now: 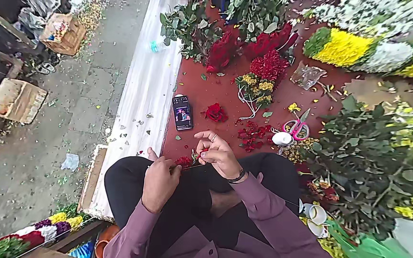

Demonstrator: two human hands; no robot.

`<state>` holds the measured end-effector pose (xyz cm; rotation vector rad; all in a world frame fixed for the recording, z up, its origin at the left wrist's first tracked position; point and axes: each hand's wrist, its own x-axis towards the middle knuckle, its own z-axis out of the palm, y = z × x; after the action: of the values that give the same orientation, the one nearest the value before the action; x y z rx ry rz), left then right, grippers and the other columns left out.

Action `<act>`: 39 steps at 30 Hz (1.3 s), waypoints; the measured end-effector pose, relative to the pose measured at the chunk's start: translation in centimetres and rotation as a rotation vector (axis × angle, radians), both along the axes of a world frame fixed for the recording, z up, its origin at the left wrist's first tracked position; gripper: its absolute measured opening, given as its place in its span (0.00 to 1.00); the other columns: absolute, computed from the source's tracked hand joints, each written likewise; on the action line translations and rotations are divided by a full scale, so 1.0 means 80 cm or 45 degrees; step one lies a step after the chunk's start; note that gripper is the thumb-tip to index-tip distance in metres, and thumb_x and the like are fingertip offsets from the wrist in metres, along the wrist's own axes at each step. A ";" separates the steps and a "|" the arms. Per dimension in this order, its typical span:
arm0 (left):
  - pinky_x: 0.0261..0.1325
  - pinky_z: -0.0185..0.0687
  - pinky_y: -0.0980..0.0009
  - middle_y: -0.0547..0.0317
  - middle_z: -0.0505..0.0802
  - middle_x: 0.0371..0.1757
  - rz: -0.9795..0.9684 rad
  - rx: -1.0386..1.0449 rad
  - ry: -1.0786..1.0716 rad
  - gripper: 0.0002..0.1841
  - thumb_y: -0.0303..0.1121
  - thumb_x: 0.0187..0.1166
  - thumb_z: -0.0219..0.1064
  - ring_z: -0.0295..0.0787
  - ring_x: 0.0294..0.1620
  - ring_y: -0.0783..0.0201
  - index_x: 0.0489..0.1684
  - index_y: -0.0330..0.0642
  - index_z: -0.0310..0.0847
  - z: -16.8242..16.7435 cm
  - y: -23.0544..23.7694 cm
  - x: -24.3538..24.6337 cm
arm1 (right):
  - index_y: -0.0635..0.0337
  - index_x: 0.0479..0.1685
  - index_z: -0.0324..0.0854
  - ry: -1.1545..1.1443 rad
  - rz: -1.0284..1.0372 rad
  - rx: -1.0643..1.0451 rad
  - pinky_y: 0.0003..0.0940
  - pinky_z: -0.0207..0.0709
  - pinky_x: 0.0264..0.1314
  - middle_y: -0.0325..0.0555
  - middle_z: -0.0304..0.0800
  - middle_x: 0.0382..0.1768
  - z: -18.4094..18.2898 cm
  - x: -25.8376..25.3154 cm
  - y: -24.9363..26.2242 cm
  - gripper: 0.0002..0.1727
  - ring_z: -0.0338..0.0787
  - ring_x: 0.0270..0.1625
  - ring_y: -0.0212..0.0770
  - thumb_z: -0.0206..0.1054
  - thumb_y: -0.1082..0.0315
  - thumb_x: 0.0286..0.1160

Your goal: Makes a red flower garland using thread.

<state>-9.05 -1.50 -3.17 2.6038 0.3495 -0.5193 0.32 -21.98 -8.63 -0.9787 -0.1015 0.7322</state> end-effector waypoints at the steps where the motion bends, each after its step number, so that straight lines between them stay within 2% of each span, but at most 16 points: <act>1: 0.52 0.89 0.49 0.58 0.96 0.41 0.006 -0.005 0.030 0.14 0.47 0.77 0.68 0.94 0.48 0.58 0.34 0.48 0.94 0.003 -0.001 0.002 | 0.58 0.77 0.71 0.000 -0.036 -0.002 0.31 0.74 0.29 0.48 0.81 0.34 0.001 0.003 -0.002 0.30 0.76 0.26 0.35 0.59 0.77 0.70; 4: 0.50 0.87 0.47 0.60 0.96 0.39 -0.002 -0.009 0.150 0.13 0.47 0.75 0.70 0.93 0.45 0.58 0.33 0.50 0.93 0.011 0.001 0.009 | 0.58 0.78 0.70 0.013 -0.151 -0.013 0.29 0.73 0.26 0.47 0.81 0.33 0.000 0.008 -0.007 0.30 0.75 0.23 0.33 0.58 0.77 0.71; 9: 0.46 0.87 0.46 0.63 0.95 0.37 0.019 -0.108 0.244 0.12 0.50 0.73 0.73 0.93 0.41 0.60 0.32 0.54 0.93 0.013 0.018 0.021 | 0.55 0.78 0.70 0.062 -0.231 -0.037 0.24 0.60 0.17 0.46 0.81 0.32 0.000 0.005 -0.008 0.30 0.67 0.17 0.29 0.57 0.77 0.72; 13: 0.46 0.86 0.53 0.67 0.94 0.33 0.087 -0.274 0.222 0.11 0.50 0.71 0.76 0.90 0.37 0.66 0.30 0.54 0.94 0.015 0.040 0.037 | 0.54 0.77 0.72 0.056 -0.196 -0.346 0.24 0.59 0.17 0.46 0.84 0.35 -0.017 0.014 -0.014 0.28 0.65 0.17 0.30 0.60 0.78 0.74; 14: 0.42 0.87 0.57 0.69 0.94 0.31 0.107 -0.316 0.211 0.11 0.49 0.72 0.76 0.90 0.33 0.69 0.30 0.54 0.93 0.016 0.045 0.042 | 0.56 0.76 0.74 0.011 -0.218 -0.502 0.26 0.63 0.18 0.46 0.86 0.36 -0.026 0.017 -0.016 0.27 0.69 0.18 0.32 0.62 0.78 0.74; 16: 0.38 0.87 0.60 0.70 0.94 0.28 0.151 -0.371 0.191 0.11 0.49 0.71 0.77 0.90 0.30 0.71 0.30 0.54 0.93 0.015 0.050 0.051 | 0.56 0.70 0.78 -0.154 -0.287 -0.835 0.35 0.84 0.31 0.45 0.91 0.37 -0.043 0.023 -0.023 0.25 0.87 0.29 0.39 0.68 0.78 0.71; 17: 0.37 0.86 0.60 0.70 0.94 0.27 0.174 -0.386 0.178 0.11 0.49 0.70 0.77 0.89 0.29 0.72 0.29 0.54 0.93 0.012 0.050 0.055 | 0.54 0.68 0.79 -0.232 -0.329 -0.922 0.39 0.88 0.40 0.43 0.93 0.39 -0.044 0.024 -0.024 0.25 0.91 0.37 0.40 0.70 0.77 0.68; 19: 0.35 0.87 0.61 0.71 0.93 0.25 0.212 -0.422 0.154 0.11 0.49 0.69 0.78 0.88 0.27 0.72 0.27 0.54 0.93 0.003 0.047 0.060 | 0.54 0.66 0.81 -0.332 -0.337 -0.871 0.41 0.90 0.46 0.43 0.94 0.42 -0.024 0.022 -0.020 0.25 0.93 0.45 0.41 0.73 0.76 0.66; 21: 0.44 0.87 0.56 0.73 0.93 0.25 0.200 -0.439 0.170 0.11 0.51 0.69 0.78 0.89 0.28 0.73 0.26 0.57 0.93 -0.007 0.041 0.060 | 0.59 0.69 0.80 -0.347 -0.195 -0.645 0.42 0.91 0.45 0.46 0.95 0.42 0.004 0.010 -0.006 0.27 0.94 0.43 0.44 0.75 0.75 0.66; 22: 0.58 0.82 0.47 0.75 0.94 0.27 0.183 -0.452 0.187 0.11 0.51 0.69 0.78 0.90 0.32 0.73 0.27 0.58 0.94 -0.011 0.038 0.059 | 0.62 0.71 0.77 -0.323 -0.103 -0.538 0.41 0.90 0.44 0.48 0.95 0.41 0.011 0.000 0.003 0.29 0.94 0.41 0.44 0.75 0.75 0.66; 24: 0.75 0.71 0.37 0.75 0.96 0.32 0.131 -0.523 0.189 0.08 0.48 0.73 0.74 0.92 0.41 0.74 0.34 0.59 0.96 -0.015 0.034 0.055 | 0.64 0.73 0.74 -0.269 0.005 -0.464 0.39 0.90 0.44 0.49 0.95 0.40 0.012 -0.016 0.021 0.32 0.94 0.40 0.44 0.77 0.75 0.64; 25: 0.75 0.75 0.41 0.75 0.97 0.35 0.118 -0.564 0.191 0.07 0.45 0.75 0.73 0.93 0.43 0.75 0.38 0.58 0.96 -0.016 0.033 0.054 | 0.63 0.73 0.73 -0.259 0.017 -0.488 0.39 0.90 0.43 0.48 0.95 0.38 0.007 -0.022 0.028 0.34 0.94 0.39 0.43 0.78 0.75 0.62; 27: 0.56 0.90 0.60 0.73 0.97 0.38 0.099 -0.665 0.178 0.07 0.38 0.76 0.71 0.93 0.42 0.76 0.41 0.55 0.96 -0.017 0.031 0.052 | 0.62 0.72 0.73 -0.243 0.003 -0.579 0.37 0.91 0.40 0.46 0.96 0.36 -0.001 -0.026 0.033 0.35 0.95 0.35 0.41 0.79 0.75 0.60; 29: 0.48 0.91 0.68 0.71 0.97 0.40 0.072 -0.722 0.157 0.08 0.36 0.73 0.70 0.93 0.40 0.76 0.41 0.52 0.96 -0.017 0.029 0.051 | 0.60 0.73 0.73 -0.233 -0.014 -0.660 0.35 0.89 0.34 0.44 0.95 0.34 0.000 -0.024 0.031 0.36 0.93 0.30 0.39 0.81 0.73 0.59; 34: 0.47 0.87 0.69 0.75 0.95 0.38 -0.041 -0.721 0.124 0.10 0.48 0.71 0.76 0.89 0.39 0.79 0.36 0.56 0.96 -0.018 0.026 0.052 | 0.56 0.74 0.72 -0.196 0.032 -0.754 0.33 0.87 0.28 0.44 0.93 0.29 0.004 -0.020 0.024 0.40 0.90 0.24 0.39 0.84 0.70 0.54; 39: 0.49 0.90 0.72 0.71 0.96 0.39 -0.057 -0.802 0.105 0.06 0.40 0.74 0.77 0.91 0.40 0.77 0.34 0.51 0.96 -0.022 0.026 0.051 | 0.56 0.78 0.69 -0.151 0.166 -0.818 0.31 0.78 0.23 0.39 0.85 0.22 -0.004 -0.011 0.012 0.48 0.81 0.20 0.35 0.88 0.61 0.48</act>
<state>-5.01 0.56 -4.90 1.9877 0.1227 -0.6330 -0.59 -20.99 -8.98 -1.6414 -0.0317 0.8459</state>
